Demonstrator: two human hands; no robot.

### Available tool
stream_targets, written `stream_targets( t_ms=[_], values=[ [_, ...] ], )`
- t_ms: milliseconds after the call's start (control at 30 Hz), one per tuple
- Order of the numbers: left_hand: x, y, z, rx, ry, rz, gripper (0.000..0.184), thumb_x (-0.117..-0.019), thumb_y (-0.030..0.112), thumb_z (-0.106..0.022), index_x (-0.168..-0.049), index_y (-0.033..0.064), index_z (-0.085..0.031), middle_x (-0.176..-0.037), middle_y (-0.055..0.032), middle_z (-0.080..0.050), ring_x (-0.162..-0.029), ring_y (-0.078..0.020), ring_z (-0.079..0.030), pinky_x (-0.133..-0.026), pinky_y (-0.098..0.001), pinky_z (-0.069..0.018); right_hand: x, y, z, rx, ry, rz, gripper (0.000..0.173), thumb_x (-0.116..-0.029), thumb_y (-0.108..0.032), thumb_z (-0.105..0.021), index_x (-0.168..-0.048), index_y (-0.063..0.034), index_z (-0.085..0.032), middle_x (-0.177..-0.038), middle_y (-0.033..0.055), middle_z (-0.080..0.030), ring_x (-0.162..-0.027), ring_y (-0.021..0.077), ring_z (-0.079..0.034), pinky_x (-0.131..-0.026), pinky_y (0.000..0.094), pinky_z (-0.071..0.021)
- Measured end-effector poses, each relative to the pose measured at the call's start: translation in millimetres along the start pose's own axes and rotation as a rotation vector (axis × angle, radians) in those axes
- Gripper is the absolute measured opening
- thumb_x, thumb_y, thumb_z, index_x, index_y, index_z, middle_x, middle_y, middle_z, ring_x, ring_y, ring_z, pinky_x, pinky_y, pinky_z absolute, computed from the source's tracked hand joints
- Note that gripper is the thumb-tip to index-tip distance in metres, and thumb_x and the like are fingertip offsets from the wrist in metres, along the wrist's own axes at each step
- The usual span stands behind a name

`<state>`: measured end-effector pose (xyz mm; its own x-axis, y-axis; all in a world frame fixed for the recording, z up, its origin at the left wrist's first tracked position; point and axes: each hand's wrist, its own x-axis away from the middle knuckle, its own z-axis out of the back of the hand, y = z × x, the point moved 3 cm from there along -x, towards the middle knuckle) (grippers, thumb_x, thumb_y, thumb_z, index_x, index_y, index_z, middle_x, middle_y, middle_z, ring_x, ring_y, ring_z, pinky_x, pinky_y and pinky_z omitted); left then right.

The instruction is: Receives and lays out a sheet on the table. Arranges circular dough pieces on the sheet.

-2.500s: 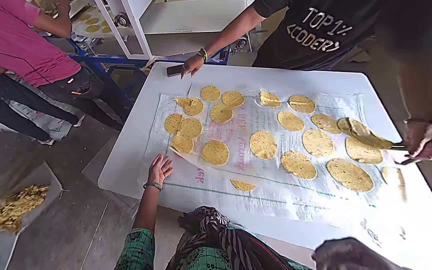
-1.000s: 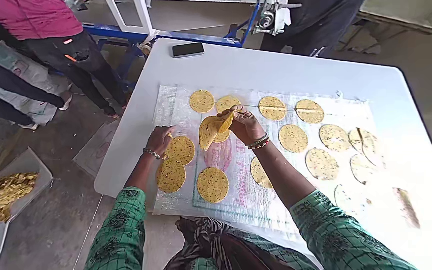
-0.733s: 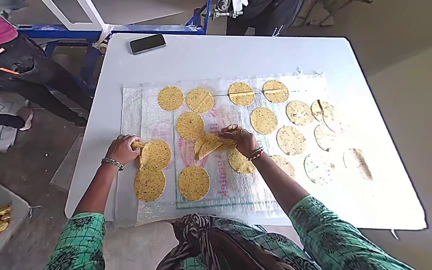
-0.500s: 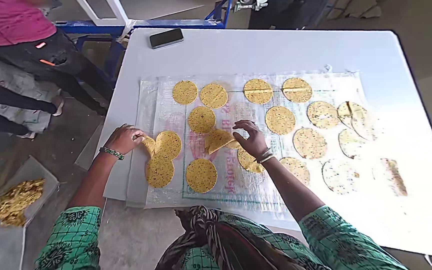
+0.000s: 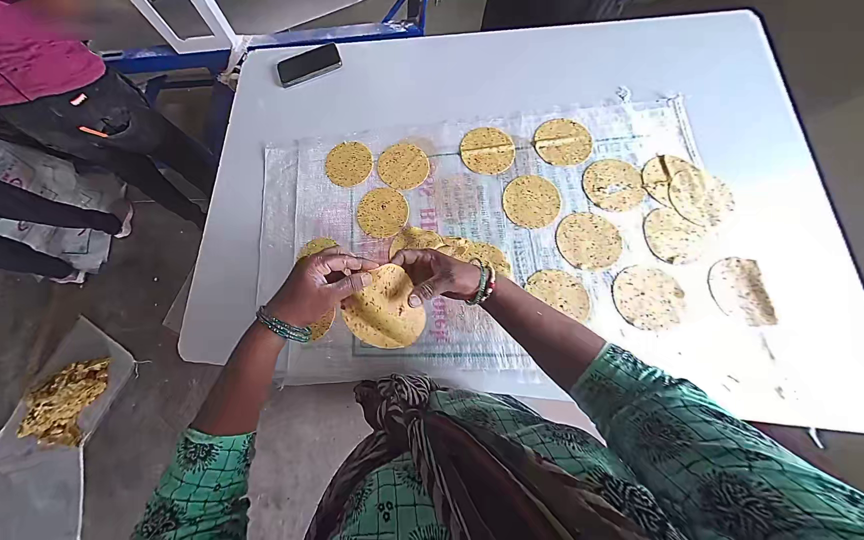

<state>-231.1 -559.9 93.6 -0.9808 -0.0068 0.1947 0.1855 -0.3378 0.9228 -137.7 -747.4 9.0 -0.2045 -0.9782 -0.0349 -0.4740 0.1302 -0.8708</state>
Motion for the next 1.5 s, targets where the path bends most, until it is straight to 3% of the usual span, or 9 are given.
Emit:
stream_targets(
  t_ms=[100,167,267,400,667,833,1033,1300,1500],
  values=[
    [-7.0,-41.8,-54.4,0.257,0.059,0.25,0.021,-0.0977,0.006,-0.063,-0.116,-0.0022,-0.07,-0.107,-0.0052,-0.072,-0.081,-0.0036,-0.067,-0.068,-0.0213,-0.0561,61.2,13.0,6.3,0.025,0.255,-0.251,0.024,-0.0836,0.005,-0.065,-0.102,-0.0098,-0.061,-0.094,-0.0027,-0.075,-0.078,0.0063,-0.072,-0.069,0.0239,-0.0611],
    [-15.5,-80.3,-88.5,0.23,0.04,0.34,0.03,-0.1004,0.007,-0.061,-0.128,-0.004,-0.065,-0.127,-0.0142,-0.068,-0.109,-0.0121,-0.065,-0.093,-0.0288,-0.0522,83.5,21.8,11.1,0.267,0.446,-0.49,0.027,-0.0914,0.007,-0.063,-0.116,0.0008,-0.056,-0.092,0.005,-0.068,-0.068,0.0123,-0.068,-0.061,0.0282,-0.0592],
    [-24.1,-102.9,-110.5,-0.103,0.023,0.391,0.041,-0.1015,0.017,-0.063,-0.138,-0.0004,-0.06,-0.14,-0.0189,-0.061,-0.13,-0.0245,-0.059,-0.113,-0.0385,-0.0434,91.9,24.1,32.4,0.89,0.514,-0.779,0.043,-0.0987,-0.009,-0.064,-0.139,0.0009,-0.055,-0.118,0.0208,-0.068,-0.101,0.0327,-0.068,-0.092,0.0498,-0.0529],
    [-38.9,-83.3,-102.1,-0.584,0.102,0.361,0.04,-0.1024,0.029,-0.06,-0.139,0.0138,-0.064,-0.139,-0.013,-0.063,-0.125,-0.0301,-0.061,-0.108,-0.0483,-0.046,64.4,9.5,48.2,1.192,0.609,-0.632,0.032,-0.1038,-0.012,-0.054,-0.132,-0.002,-0.064,-0.121,0.0217,-0.069,-0.113,0.0396,-0.066,-0.098,0.0591,-0.0491],
    [-84.8,-85.9,-112.6,-0.685,-0.047,0.464,0.044,-0.1015,0.037,-0.062,-0.139,0.0142,-0.063,-0.143,-0.0118,-0.059,-0.136,-0.0308,-0.051,-0.112,-0.0469,-0.0418,-4.0,17.2,76.3,1.55,0.403,-0.558,0.029,-0.0923,-0.014,-0.073,-0.12,-0.0087,-0.072,-0.124,0.0196,-0.065,-0.127,0.0412,-0.054,-0.103,0.061,-0.0416],
    [-81.2,-88.9,-119.8,-0.602,0.026,0.466,0.058,-0.0982,0.029,-0.067,-0.15,0.0115,-0.051,-0.152,-0.0153,-0.05,-0.143,-0.0326,-0.045,-0.117,-0.045,-0.0379,12.7,21.0,79.1,1.492,0.408,-0.515,0.061,-0.088,-0.017,-0.076,-0.146,-0.0143,-0.057,-0.142,0.016,-0.059,-0.135,0.0386,-0.051,-0.106,0.0628,-0.0393],
    [-89.2,-81.9,-121.4,-0.6,0.032,0.341,0.059,-0.0921,0.039,-0.074,-0.143,0.0149,-0.059,-0.152,-0.0129,-0.05,-0.141,-0.0322,-0.045,-0.115,-0.046,-0.0385,21.3,3.0,64.6,1.293,0.497,-0.464,0.04,-0.0929,-0.005,-0.068,-0.133,-0.0055,-0.064,-0.128,0.0197,-0.066,-0.121,0.0382,-0.062,-0.101,0.06,-0.0453],
    [-60.5,-59.1,-141.7,0.225,-0.168,0.078,0.059,-0.0834,0.006,-0.078,-0.131,-0.0117,-0.048,-0.126,-0.0221,-0.059,-0.109,-0.0199,-0.065,-0.092,-0.032,-0.0558,97.2,-47.4,21.5,0.781,0.573,-0.409,0.071,-0.0867,0.003,-0.075,-0.15,-0.0055,-0.045,-0.115,0.016,-0.066,-0.082,0.0159,-0.065,-0.076,0.0315,-0.0549],
    [-44.3,-38.0,-184.2,-0.041,-0.223,0.061,0.041,-0.0903,0.018,-0.078,-0.119,-0.0087,-0.064,-0.122,-0.0222,-0.066,-0.112,-0.0231,-0.064,-0.1,-0.035,-0.05,150.3,-42.5,8.1,0.661,0.754,-0.432,0.072,-0.0864,0.006,-0.075,-0.15,-0.0032,-0.044,-0.107,0.0171,-0.069,-0.081,0.0154,-0.067,-0.078,0.0314,-0.0559]
  ],
)
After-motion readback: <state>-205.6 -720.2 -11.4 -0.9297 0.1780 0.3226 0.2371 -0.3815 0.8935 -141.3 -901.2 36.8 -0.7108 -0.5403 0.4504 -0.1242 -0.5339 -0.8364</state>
